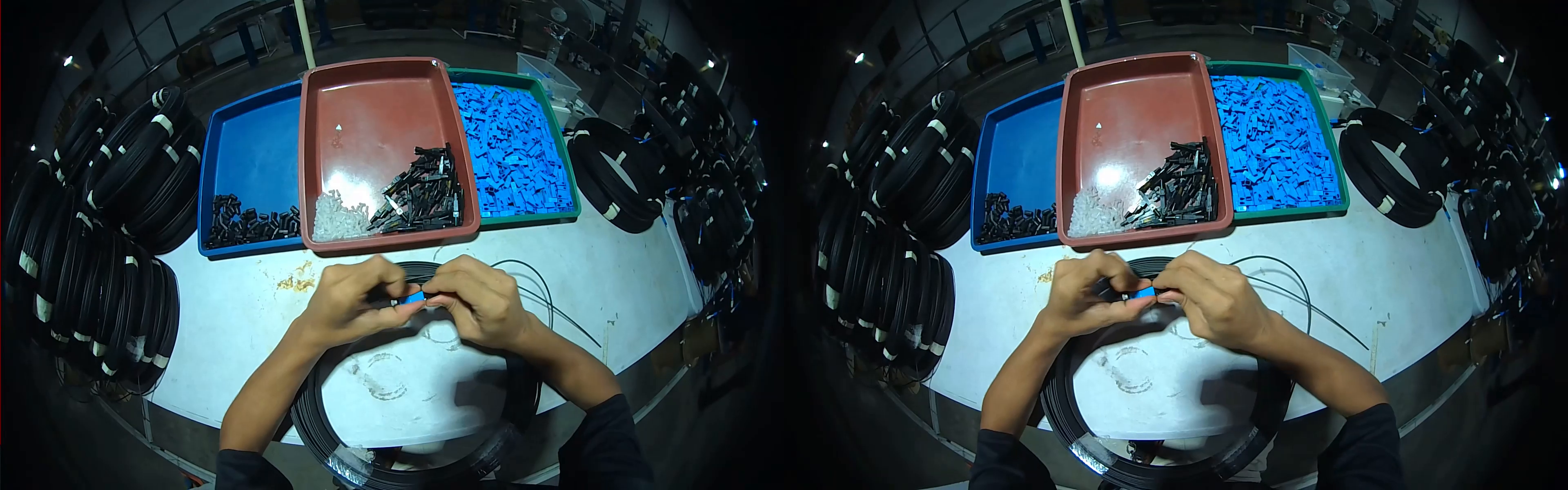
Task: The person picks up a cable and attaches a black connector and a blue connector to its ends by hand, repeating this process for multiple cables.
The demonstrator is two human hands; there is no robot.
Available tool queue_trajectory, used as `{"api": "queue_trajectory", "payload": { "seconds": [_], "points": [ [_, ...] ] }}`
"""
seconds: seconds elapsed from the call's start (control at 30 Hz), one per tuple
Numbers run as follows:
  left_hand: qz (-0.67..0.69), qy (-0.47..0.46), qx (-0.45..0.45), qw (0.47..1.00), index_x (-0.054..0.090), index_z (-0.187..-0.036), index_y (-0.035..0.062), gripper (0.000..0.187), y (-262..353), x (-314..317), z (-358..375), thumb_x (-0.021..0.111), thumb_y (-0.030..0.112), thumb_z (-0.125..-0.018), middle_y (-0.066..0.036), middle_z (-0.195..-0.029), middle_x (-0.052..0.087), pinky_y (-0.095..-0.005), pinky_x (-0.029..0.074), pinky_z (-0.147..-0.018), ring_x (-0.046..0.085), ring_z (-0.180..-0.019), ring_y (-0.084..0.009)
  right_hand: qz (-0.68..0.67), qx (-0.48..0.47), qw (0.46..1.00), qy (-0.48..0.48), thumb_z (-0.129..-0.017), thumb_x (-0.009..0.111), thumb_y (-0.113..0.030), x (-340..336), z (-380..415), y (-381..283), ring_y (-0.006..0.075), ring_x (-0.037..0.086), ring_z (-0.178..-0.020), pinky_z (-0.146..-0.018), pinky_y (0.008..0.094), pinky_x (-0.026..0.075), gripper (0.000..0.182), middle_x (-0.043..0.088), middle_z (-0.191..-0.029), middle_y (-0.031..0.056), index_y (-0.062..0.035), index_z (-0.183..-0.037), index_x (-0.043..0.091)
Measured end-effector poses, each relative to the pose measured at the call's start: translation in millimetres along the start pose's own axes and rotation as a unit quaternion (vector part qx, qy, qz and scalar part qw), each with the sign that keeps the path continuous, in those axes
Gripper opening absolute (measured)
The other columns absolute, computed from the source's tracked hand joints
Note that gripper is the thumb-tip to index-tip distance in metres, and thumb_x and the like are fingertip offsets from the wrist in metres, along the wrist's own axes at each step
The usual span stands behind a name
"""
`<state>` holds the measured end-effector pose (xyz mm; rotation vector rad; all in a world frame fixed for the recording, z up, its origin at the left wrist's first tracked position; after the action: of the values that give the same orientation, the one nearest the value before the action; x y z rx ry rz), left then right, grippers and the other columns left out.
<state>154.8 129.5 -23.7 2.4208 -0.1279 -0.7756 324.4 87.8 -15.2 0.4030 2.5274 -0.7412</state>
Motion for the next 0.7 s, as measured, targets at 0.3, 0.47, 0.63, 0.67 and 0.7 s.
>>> {"api": "queue_trajectory", "payload": {
  "seconds": [0.3, 0.47, 0.63, 0.67, 0.7],
  "points": [
    [0.025, -0.025, -0.015, 0.999, 0.068, -0.082, 0.0008, 0.02, 2.3, 1.0, -7.7, 0.087, 0.003, -0.078, -0.007, -0.078, 0.071, -0.0252, 0.054, -0.058, 0.07, -0.07, -0.0125, 0.006, 0.013, 1.0, -0.003, -0.078, 0.076, 0.006, 0.1, 0.3, 5.7, 0.0282, 0.067, -0.076, -0.064, 0.0366, 0.054, 0.019, 0.067, -0.087, 0.0136, 0.0021, -0.096, 0.069],
    [0.02, -0.007, -0.009, 1.0, 0.07, -0.082, 0.0002, 0.015, -2.4, -5.6, -4.4, 0.085, 0.001, -0.078, -0.007, -0.078, 0.072, -0.0263, 0.054, -0.059, 0.071, -0.07, -0.0139, 0.002, 0.027, 1.0, -0.002, -0.078, 0.076, 0.005, -3.6, -6.2, 4.1, 0.0283, 0.068, -0.076, -0.064, 0.0365, 0.054, 0.017, 0.068, -0.087, 0.0135, 0.0014, -0.094, 0.07],
    [-0.025, -0.033, -0.013, 0.999, 0.075, -0.085, 0.001, 0.014, -2.3, -1.1, -3.3, 0.085, 0.002, -0.076, -0.009, -0.08, 0.074, -0.0275, 0.057, -0.064, 0.073, -0.073, -0.0163, 0.007, 0.019, 1.0, -0.017, -0.08, 0.078, 0.002, 3.4, -3.7, 9.1, 0.0274, 0.067, -0.076, -0.065, 0.0363, 0.053, 0.017, 0.067, -0.088, 0.0116, 0.0006, -0.095, 0.069],
    [-0.023, -0.033, -0.01, 0.999, 0.075, -0.085, 0.001, 0.014, -3.4, 0.2, -3.9, 0.085, 0.002, -0.076, -0.009, -0.08, 0.074, -0.0275, 0.057, -0.064, 0.073, -0.073, -0.0163, 0.006, 0.014, 1.0, -0.017, -0.08, 0.078, 0.0, 3.5, -2.6, 9.4, 0.0278, 0.067, -0.076, -0.065, 0.0366, 0.053, 0.018, 0.067, -0.088, 0.0117, 0.0006, -0.095, 0.069],
    [-0.034, -0.019, 0.013, 0.999, 0.076, -0.086, 0.0011, 0.014, -1.7, -0.1, -4.5, 0.085, 0.002, -0.075, -0.01, -0.084, 0.076, -0.0281, 0.058, -0.065, 0.074, -0.074, -0.0172, 0.004, 0.01, 1.0, -0.017, -0.08, 0.078, -0.001, 3.8, -1.3, 8.6, 0.0282, 0.067, -0.076, -0.066, 0.037, 0.054, 0.019, 0.067, -0.088, 0.0117, 0.0007, -0.096, 0.068]
  ]
}}
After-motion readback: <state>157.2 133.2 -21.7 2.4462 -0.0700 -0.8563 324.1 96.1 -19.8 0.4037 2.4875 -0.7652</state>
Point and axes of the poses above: each hand's wrist, its own z-axis away from the middle knuckle, its own x-axis out of the palm, y = z × x, the point moved 6 cm from there along -z, towards the middle knuckle
